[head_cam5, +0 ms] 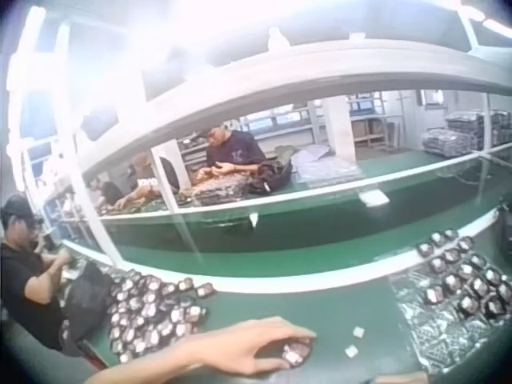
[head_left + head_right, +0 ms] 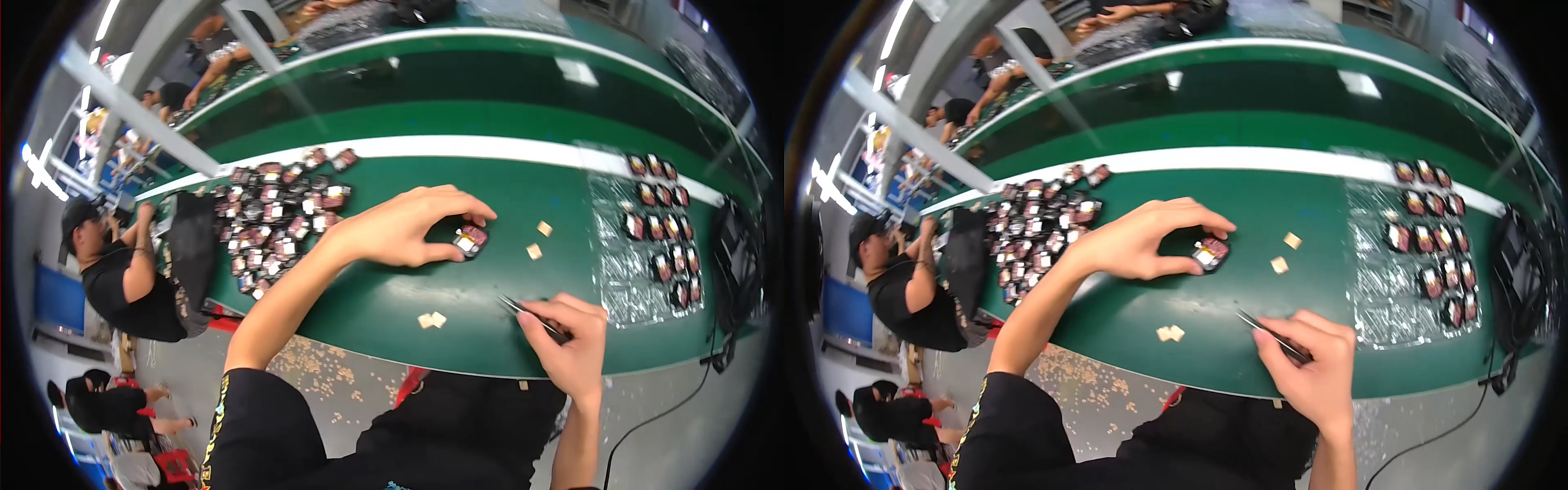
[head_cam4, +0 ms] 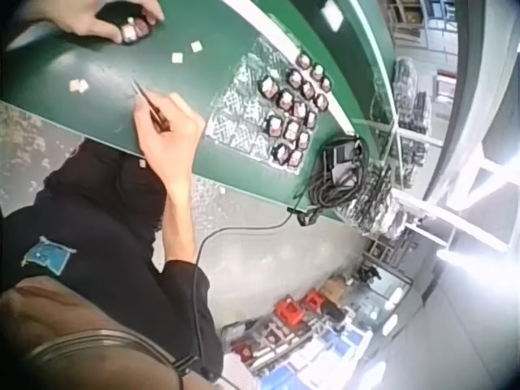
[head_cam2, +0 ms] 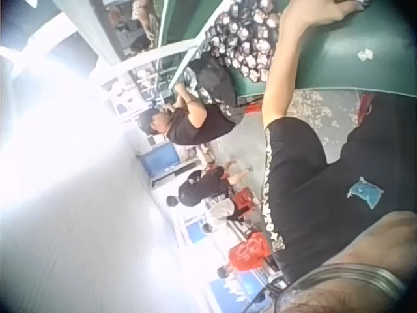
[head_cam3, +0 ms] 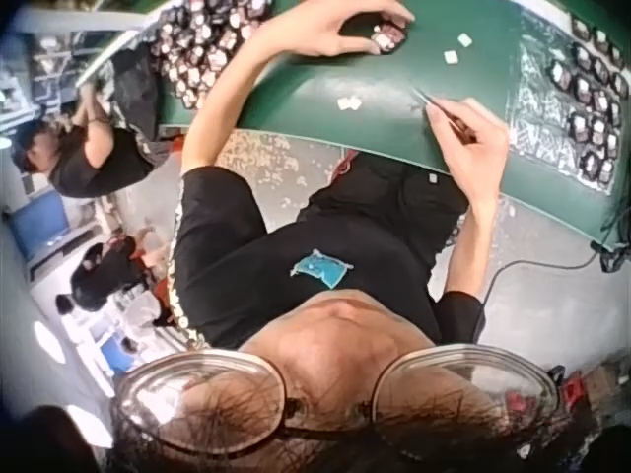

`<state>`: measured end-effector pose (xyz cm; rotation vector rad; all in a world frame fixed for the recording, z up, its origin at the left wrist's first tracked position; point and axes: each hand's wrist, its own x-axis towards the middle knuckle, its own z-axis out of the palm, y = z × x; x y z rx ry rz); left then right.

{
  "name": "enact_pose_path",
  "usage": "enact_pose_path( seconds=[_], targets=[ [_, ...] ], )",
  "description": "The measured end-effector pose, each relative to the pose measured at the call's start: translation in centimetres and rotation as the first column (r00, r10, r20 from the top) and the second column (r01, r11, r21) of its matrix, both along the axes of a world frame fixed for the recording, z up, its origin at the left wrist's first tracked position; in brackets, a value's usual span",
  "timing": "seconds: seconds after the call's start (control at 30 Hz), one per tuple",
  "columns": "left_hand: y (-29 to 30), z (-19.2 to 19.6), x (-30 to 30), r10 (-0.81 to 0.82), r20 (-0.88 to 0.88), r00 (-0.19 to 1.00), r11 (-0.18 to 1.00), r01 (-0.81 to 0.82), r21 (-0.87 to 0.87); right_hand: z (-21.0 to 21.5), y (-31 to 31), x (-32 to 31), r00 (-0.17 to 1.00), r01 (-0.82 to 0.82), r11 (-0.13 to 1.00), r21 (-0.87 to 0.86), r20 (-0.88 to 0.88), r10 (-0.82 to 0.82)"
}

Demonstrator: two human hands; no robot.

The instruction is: Assembling internal components of smartwatches using tweezers on an assembly line.

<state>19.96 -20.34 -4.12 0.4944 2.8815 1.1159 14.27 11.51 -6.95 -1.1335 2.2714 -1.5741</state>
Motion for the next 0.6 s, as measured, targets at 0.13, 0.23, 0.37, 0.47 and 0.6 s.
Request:
enact_pose_path(
  seconds=[0.13,0.23,0.37,0.47,0.6],
  targets=[
    [1.9,-0.4,0.9,0.03,-0.13,0.991,0.999,-0.028,0.02,0.1,0.2,-0.4,1.0,0.003,1.0,-0.005,0.008,-0.003],
    [2.4,-0.2,1.1,0.15,-0.176,0.973,0.973,-0.177,-0.15,0.1,0.0,-0.5,1.0,0.018,1.0,-0.024,0.025,-0.018],
    [2.1,-1.3,0.8,0.102,-0.19,0.976,0.981,-0.13,-0.141,-0.2,0.0,-0.6,0.999,0.039,0.999,-0.037,0.035,-0.038],
    [2.6,-1.2,1.1,0.091,-0.18,0.979,0.989,-0.11,-0.096,-0.4,0.2,-0.6,0.998,0.051,0.998,-0.046,0.039,-0.049],
    [4.0,-0.9,1.5,0.053,-0.043,0.998,0.998,-0.052,0.024,-0.7,0.4,-0.5,0.995,0.078,0.994,-0.071,0.068,-0.074]
  ],
)
